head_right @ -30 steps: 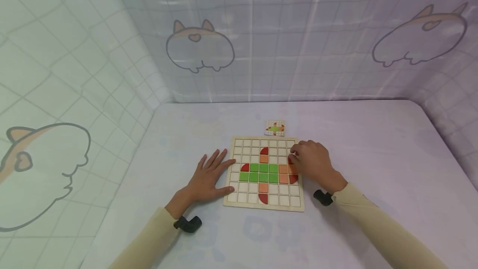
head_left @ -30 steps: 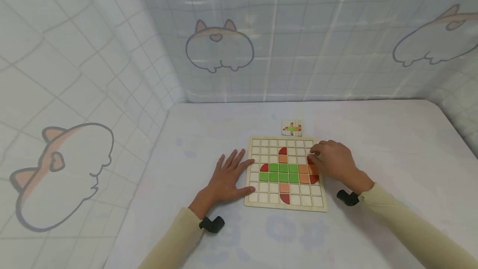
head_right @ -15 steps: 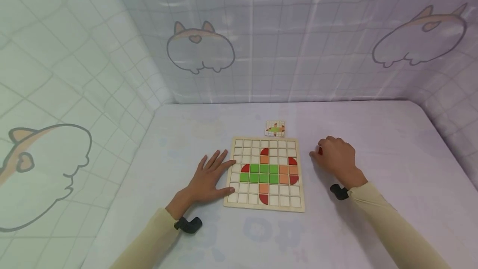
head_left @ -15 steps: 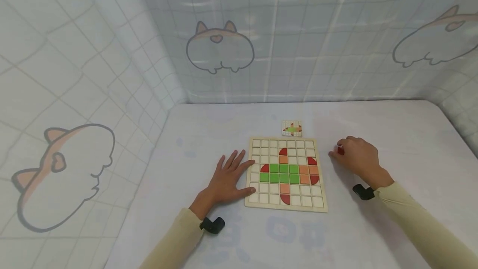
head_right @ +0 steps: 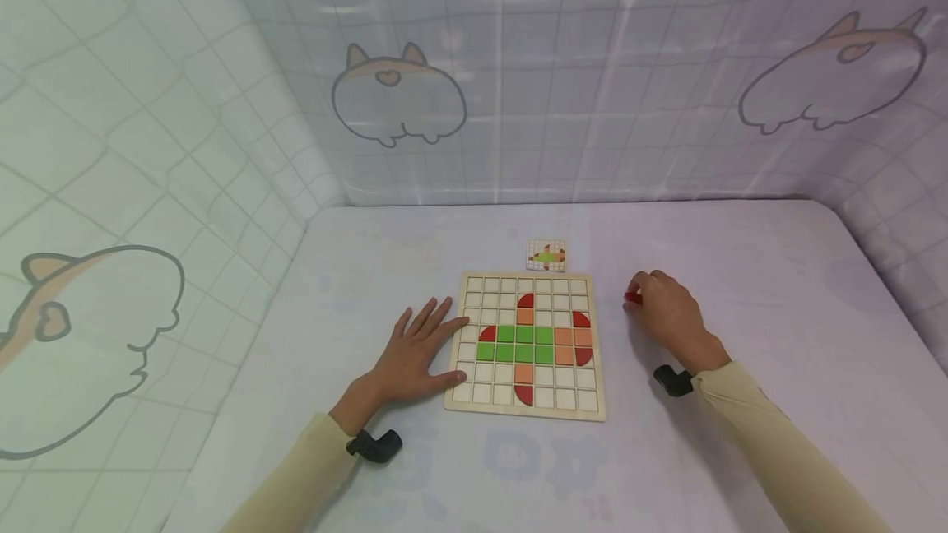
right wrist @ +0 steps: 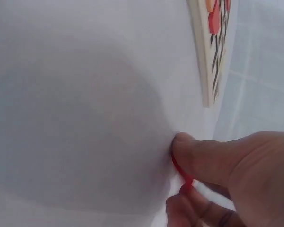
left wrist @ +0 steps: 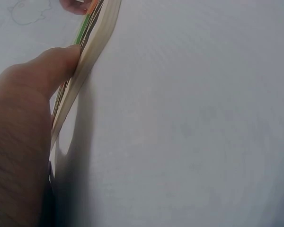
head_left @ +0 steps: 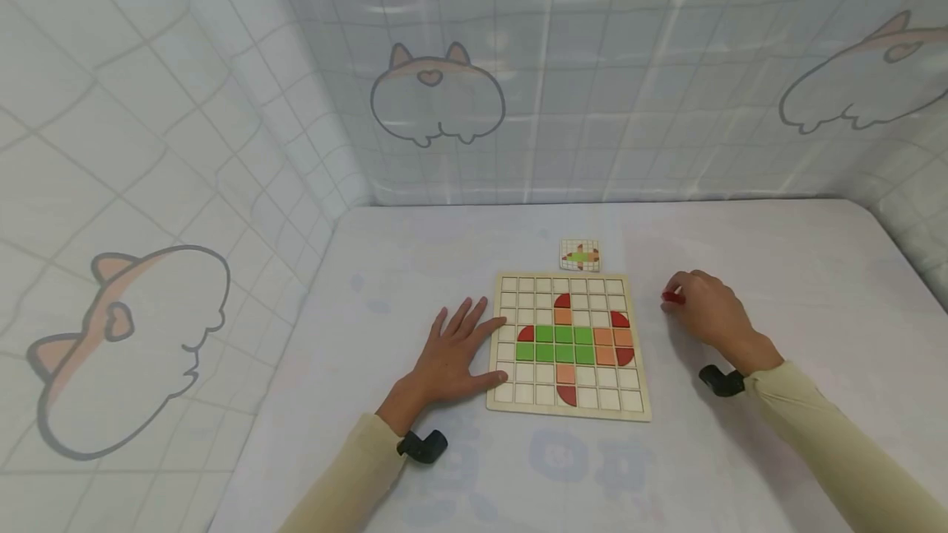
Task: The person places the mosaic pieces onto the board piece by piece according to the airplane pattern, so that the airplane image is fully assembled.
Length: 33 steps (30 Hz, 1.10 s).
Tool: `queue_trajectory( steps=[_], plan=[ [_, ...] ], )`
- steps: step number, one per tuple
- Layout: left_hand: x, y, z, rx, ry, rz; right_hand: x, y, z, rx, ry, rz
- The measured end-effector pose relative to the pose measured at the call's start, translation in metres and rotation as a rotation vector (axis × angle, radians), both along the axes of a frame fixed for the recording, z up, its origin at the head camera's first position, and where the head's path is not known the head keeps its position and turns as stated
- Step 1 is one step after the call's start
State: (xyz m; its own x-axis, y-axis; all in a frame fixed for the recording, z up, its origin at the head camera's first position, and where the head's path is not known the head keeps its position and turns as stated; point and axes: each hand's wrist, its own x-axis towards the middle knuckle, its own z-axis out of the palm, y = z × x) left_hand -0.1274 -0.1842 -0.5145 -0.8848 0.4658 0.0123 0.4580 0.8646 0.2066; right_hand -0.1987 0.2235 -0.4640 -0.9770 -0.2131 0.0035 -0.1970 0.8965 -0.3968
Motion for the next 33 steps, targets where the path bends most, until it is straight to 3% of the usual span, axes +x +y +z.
queue_trajectory(
  steps=[7, 14, 18, 22, 26, 33],
  plan=[
    [0.001, 0.001, 0.004, 0.01, -0.01, 0.002, -0.003, -0.015, 0.003, -0.071, 0.005, 0.096],
    [0.001, 0.002, 0.003, -0.012, -0.005, 0.007, -0.003, -0.052, 0.009, -0.222, -0.01, 0.189],
    [0.0, 0.001, 0.002, -0.013, -0.006, 0.012, -0.005, -0.079, 0.012, -0.286, -0.026, 0.339],
    [0.0, 0.001, 0.002, -0.021, -0.001, 0.008, -0.006, -0.103, 0.015, -0.328, 0.035, 0.536],
    [-0.001, 0.001, 0.003, -0.023, 0.01, -0.002, -0.005, -0.126, 0.02, -0.358, 0.042, 0.633],
    [0.0, 0.0, 0.003, -0.025, 0.016, -0.015, 0.001, -0.162, 0.021, -0.35, -0.087, 0.755]
  ],
)
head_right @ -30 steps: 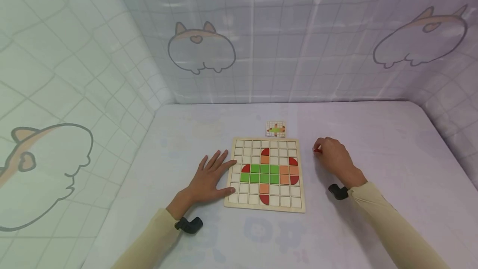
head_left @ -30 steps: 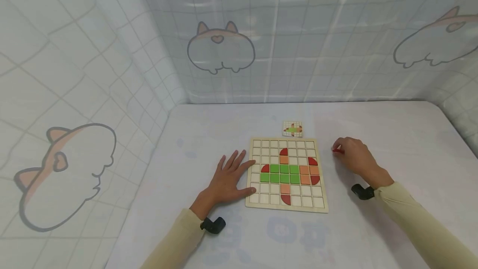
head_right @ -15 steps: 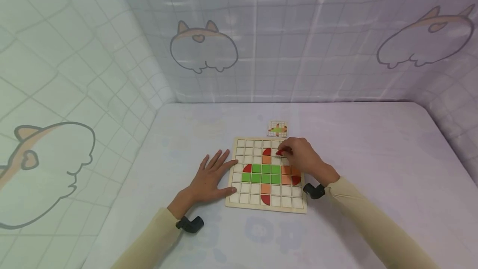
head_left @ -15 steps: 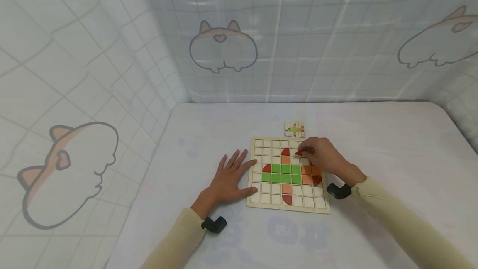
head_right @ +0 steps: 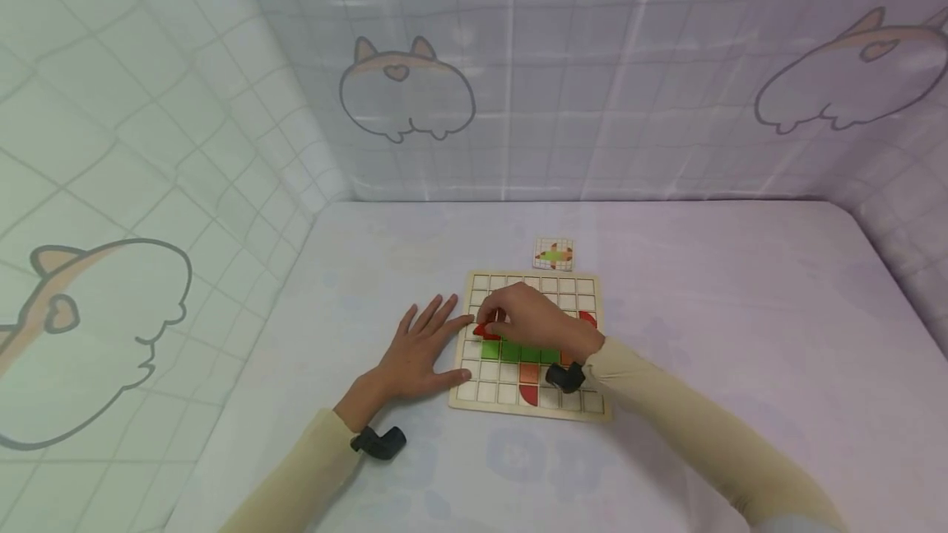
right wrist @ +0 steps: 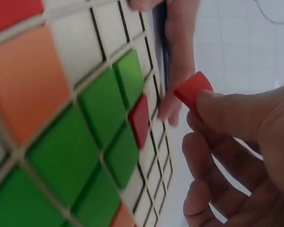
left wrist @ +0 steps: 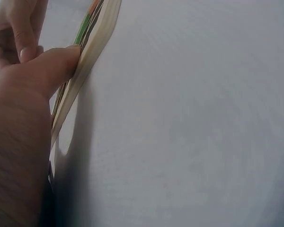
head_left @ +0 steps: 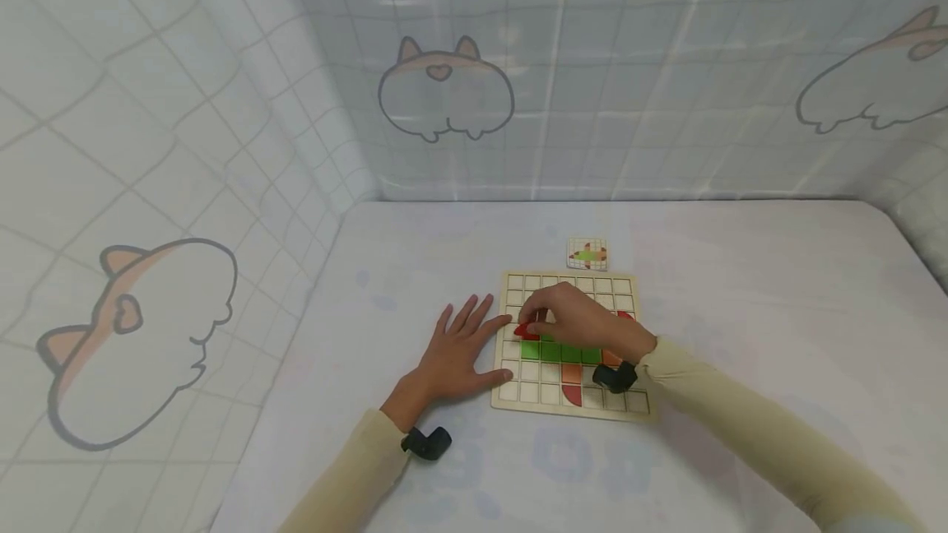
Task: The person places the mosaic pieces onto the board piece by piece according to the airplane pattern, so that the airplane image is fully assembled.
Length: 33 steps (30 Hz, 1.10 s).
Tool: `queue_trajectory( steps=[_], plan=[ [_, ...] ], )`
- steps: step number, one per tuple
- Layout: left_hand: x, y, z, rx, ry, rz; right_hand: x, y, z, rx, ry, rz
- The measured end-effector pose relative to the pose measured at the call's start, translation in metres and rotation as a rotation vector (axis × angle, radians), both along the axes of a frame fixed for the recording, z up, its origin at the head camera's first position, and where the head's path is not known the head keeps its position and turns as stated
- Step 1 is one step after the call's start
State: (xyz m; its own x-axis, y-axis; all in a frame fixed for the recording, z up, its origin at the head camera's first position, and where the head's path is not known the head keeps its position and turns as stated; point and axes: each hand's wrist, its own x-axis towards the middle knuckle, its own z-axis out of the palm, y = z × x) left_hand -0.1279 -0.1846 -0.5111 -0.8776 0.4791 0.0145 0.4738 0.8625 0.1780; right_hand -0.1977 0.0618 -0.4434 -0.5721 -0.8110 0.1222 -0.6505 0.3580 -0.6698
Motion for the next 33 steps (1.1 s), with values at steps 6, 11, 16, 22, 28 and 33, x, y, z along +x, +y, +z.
queue_trajectory(
  steps=[6, 11, 16, 22, 28, 33],
  plan=[
    [0.0, -0.001, -0.001, 0.024, 0.008, -0.007, 0.003, -0.019, -0.008, 0.078, -0.026, 0.061],
    [0.001, -0.001, -0.002, 0.03, 0.005, -0.014, 0.006, -0.026, -0.016, 0.132, 0.048, 0.086],
    [0.003, -0.002, -0.001, 0.028, -0.004, -0.011, 0.008, -0.029, -0.021, 0.137, 0.18, 0.144],
    [0.004, -0.002, -0.001, 0.021, 0.005, -0.021, 0.012, -0.029, -0.026, 0.182, 0.313, 0.158],
    [0.003, -0.002, -0.003, 0.021, -0.002, -0.022, 0.014, -0.027, -0.025, 0.247, 0.359, 0.165],
    [0.001, -0.003, 0.001, 0.012, -0.01, -0.025, 0.013, -0.022, -0.019, 0.188, 0.322, 0.123]
  ],
)
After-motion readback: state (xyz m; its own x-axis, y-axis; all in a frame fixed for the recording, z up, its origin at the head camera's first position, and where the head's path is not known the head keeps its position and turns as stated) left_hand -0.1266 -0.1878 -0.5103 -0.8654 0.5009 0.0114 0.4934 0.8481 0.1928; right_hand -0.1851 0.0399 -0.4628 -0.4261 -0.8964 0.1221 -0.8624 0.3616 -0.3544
